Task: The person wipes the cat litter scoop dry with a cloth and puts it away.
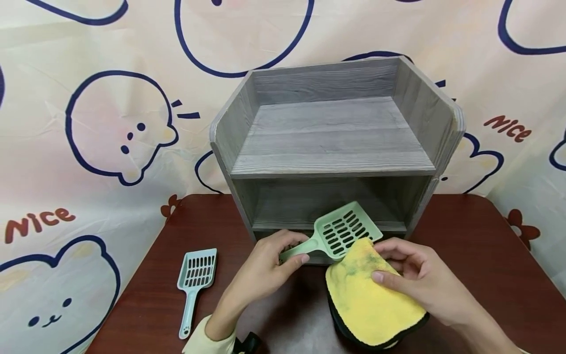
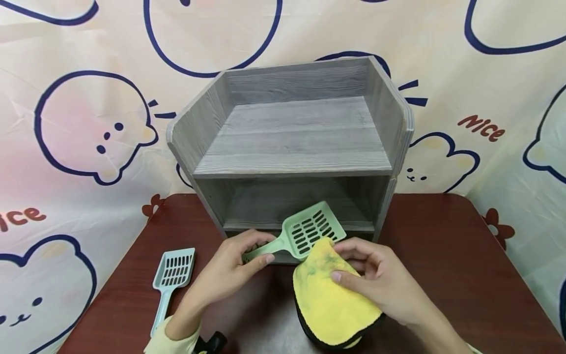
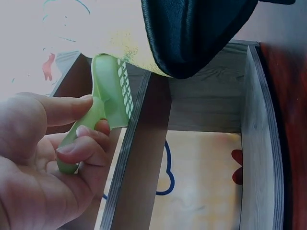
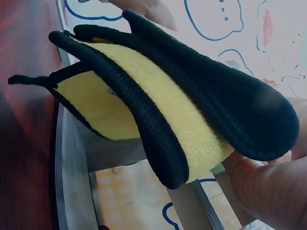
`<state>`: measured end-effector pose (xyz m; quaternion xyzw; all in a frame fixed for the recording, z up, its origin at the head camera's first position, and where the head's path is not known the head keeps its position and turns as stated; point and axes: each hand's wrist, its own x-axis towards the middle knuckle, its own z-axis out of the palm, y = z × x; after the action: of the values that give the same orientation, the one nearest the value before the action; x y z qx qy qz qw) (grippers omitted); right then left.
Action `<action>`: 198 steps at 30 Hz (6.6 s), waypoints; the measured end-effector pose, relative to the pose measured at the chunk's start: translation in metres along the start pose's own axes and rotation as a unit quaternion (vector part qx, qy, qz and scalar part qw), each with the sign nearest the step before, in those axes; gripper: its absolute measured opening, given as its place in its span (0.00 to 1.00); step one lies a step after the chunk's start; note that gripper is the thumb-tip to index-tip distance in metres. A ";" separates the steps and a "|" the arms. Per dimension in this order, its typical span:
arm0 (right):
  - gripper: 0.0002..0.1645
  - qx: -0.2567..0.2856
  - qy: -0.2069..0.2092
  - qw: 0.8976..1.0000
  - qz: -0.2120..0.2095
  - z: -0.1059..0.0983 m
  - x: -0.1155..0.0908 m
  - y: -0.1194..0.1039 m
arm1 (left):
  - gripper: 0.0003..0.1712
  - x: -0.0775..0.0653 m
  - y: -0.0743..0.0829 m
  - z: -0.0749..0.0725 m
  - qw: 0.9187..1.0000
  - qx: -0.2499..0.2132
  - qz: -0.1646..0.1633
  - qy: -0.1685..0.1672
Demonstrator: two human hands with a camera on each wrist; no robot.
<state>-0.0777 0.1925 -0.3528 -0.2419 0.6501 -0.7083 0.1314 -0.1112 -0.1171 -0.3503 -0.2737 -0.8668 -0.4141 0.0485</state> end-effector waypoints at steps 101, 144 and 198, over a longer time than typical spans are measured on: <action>0.24 0.014 0.134 0.981 0.140 -0.047 -0.069 0.023 | 0.19 0.104 0.092 -0.084 0.938 0.177 -0.089 0.285; 0.24 0.010 0.160 0.972 0.172 -0.050 -0.073 0.025 | 0.22 -0.018 0.068 -0.088 0.928 0.219 -0.010 0.302; 0.23 0.006 0.183 0.974 0.135 -0.058 -0.074 0.034 | 0.43 -0.158 -0.127 -0.071 0.872 0.221 -0.431 0.066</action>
<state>-0.0492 0.2751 -0.4013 -0.0178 0.6854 -0.7202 0.1061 -0.0536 -0.3032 -0.4405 0.1732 -0.9623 -0.2091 -0.0188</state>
